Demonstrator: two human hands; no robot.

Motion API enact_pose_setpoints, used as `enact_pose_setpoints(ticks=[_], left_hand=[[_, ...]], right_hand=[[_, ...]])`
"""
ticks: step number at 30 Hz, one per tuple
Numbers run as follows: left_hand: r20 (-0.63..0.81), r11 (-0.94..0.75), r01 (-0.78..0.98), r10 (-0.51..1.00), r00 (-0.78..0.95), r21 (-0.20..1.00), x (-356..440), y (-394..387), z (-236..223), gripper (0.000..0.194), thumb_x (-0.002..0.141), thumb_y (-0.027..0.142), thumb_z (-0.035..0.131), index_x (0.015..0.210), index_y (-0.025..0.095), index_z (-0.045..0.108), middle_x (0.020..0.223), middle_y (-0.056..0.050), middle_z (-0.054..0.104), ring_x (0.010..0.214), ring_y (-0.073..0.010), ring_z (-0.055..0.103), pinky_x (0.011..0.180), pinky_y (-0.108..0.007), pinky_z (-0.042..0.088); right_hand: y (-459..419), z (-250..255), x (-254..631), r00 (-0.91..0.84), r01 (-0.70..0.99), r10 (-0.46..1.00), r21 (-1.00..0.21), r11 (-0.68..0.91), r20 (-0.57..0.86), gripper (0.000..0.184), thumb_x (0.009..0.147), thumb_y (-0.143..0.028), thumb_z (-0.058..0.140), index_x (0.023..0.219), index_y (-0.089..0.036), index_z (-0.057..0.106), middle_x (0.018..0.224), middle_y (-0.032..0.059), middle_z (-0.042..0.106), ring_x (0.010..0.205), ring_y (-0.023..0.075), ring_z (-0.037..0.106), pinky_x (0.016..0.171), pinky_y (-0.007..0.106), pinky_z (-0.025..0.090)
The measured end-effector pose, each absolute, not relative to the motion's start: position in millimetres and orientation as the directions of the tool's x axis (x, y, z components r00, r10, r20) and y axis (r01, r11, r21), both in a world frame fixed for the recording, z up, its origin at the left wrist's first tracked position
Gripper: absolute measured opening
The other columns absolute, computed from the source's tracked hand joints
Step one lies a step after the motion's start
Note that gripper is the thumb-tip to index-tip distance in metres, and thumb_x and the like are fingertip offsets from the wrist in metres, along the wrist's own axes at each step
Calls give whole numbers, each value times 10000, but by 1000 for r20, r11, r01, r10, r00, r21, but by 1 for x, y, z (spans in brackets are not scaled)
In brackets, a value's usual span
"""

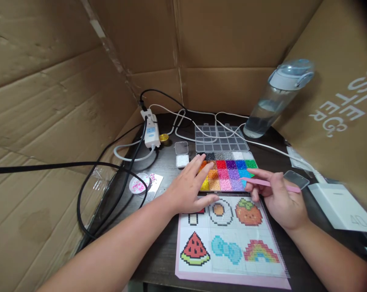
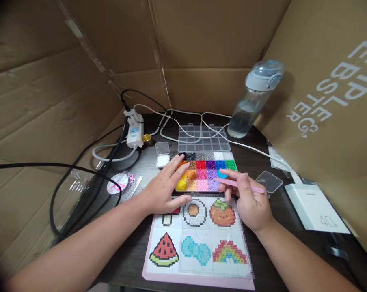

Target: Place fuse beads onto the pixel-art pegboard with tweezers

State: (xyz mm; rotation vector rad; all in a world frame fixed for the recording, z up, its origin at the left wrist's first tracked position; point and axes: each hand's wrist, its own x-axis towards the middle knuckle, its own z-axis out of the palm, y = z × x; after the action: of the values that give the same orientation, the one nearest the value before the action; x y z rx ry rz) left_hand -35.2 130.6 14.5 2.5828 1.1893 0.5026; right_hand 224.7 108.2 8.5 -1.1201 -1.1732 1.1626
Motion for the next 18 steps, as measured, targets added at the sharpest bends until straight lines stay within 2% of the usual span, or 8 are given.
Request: enact_pose_setpoints(ticks=[9,14,18], left_hand=[[303,-670,627,740,600,396,-39,131,12,701,940,573,514,1500,227,273,1600,-194,270,1507,-372,236,1207,-575,289],[289,-659,660,752,593,361,-37,130,11,751,920,619,518,1491,191,286,1603,-225,234,1512,-399,199,1204,-585,281],[287,-655,668,755,589,354,-35,129,12,761,913,640,517,1496,216,275,1613,-211,222,1518,-400,181,1202,-598,275]], right_hand=[[107,7,226,22,-75,997,-994,73,72,530,960,-628,469,1075,-187,739,707,61,712,500,126,590,497,275,513],[106,7,224,22,-87,998,-994,59,57,530,958,-632,469,1070,-188,736,704,57,708,495,123,587,490,268,505],[106,7,224,24,-74,998,-996,55,53,532,963,-629,457,1067,-186,732,697,57,702,487,130,583,483,279,505]])
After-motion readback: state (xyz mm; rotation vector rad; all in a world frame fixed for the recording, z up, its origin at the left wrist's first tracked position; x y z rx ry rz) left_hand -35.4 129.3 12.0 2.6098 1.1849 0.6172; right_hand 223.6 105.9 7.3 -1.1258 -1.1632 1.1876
